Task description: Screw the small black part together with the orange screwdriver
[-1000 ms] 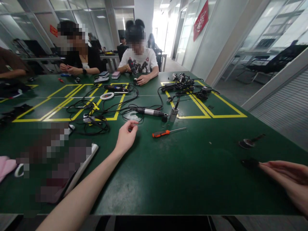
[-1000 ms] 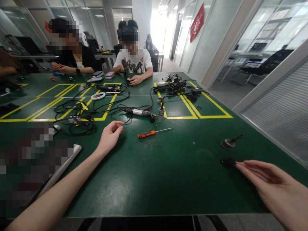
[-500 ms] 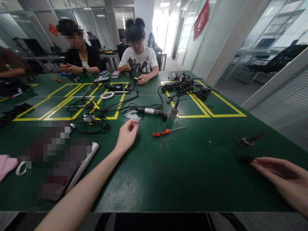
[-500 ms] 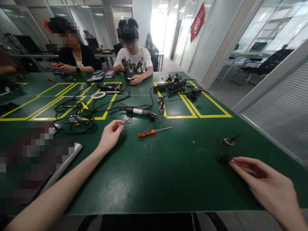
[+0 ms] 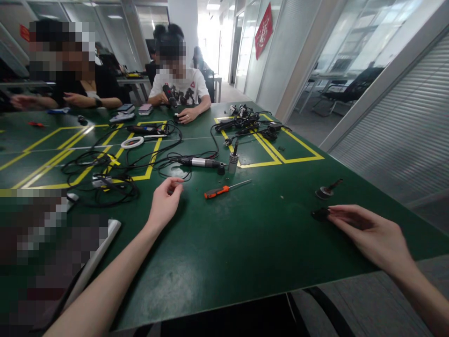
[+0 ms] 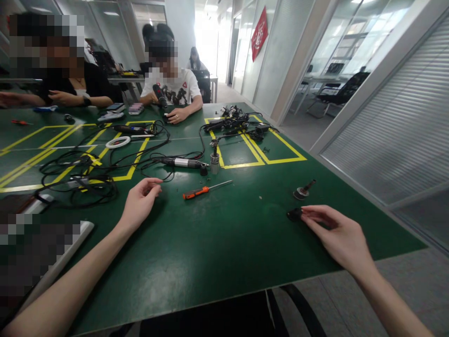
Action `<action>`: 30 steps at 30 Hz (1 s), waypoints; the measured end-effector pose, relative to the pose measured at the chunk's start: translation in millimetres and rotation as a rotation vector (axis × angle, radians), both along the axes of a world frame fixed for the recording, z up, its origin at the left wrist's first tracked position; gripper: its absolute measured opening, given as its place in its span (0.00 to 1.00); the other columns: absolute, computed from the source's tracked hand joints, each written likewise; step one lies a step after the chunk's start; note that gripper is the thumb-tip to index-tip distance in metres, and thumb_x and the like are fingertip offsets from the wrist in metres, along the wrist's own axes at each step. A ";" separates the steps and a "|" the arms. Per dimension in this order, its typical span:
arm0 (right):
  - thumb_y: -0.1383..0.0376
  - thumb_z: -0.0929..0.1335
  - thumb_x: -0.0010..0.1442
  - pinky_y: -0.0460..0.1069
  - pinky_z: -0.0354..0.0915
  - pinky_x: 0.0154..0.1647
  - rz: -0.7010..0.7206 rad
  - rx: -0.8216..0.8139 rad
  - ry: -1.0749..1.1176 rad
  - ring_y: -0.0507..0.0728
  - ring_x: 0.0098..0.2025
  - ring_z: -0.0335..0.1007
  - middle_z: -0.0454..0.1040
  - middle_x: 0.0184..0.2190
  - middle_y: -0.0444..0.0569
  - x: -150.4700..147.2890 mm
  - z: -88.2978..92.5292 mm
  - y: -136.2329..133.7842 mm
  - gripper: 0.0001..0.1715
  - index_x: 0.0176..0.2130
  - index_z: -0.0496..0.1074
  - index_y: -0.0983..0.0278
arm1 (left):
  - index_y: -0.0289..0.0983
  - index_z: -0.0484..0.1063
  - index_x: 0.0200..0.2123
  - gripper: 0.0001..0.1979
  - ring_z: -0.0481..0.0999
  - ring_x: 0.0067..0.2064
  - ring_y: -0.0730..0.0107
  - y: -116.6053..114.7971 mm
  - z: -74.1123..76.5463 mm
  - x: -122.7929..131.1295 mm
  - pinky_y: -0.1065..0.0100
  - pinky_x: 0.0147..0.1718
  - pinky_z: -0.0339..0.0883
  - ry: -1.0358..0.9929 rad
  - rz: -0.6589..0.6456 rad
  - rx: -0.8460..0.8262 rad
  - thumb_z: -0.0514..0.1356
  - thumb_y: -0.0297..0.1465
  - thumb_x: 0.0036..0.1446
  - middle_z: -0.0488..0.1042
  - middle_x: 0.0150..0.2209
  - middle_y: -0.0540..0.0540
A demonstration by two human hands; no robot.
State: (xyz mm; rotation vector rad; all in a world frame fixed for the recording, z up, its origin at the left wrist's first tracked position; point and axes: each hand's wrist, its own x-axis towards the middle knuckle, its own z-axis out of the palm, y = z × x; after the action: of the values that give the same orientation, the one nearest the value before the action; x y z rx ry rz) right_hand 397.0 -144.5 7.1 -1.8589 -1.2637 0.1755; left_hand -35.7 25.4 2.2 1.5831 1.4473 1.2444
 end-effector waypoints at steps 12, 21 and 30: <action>0.52 0.74 0.46 0.55 0.80 0.44 0.047 0.016 0.033 0.62 0.34 0.84 0.85 0.34 0.54 -7.9 -0.1 -3.3 0.20 0.37 0.81 0.60 | 0.37 0.79 0.37 0.10 0.74 0.31 0.66 -2.0 2.9 1.7 0.68 0.35 0.67 0.001 0.005 -0.017 0.61 0.33 0.53 0.77 0.28 0.49; 0.49 0.72 0.53 0.51 0.75 0.27 0.022 0.080 -0.214 0.62 0.30 0.84 0.85 0.29 0.53 -19.1 7.8 -13.8 0.18 0.31 0.82 0.60 | 0.37 0.79 0.36 0.10 0.74 0.31 0.65 -0.9 1.2 1.2 0.67 0.35 0.67 0.000 0.007 -0.023 0.61 0.34 0.53 0.78 0.28 0.48; 0.60 0.63 0.75 0.46 0.75 0.28 0.389 0.375 -0.989 0.55 0.26 0.83 0.85 0.29 0.53 -12.3 7.0 -9.4 0.17 0.39 0.76 0.66 | 0.37 0.79 0.35 0.10 0.75 0.32 0.64 -3.5 5.3 2.2 0.67 0.36 0.68 0.025 0.001 -0.036 0.61 0.36 0.53 0.79 0.29 0.48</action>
State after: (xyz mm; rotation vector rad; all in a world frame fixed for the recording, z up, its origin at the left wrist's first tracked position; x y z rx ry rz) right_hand 384.7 -153.9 14.1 -1.3455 -2.1260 -0.8201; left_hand -33.5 21.9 7.5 1.5789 1.4785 1.1966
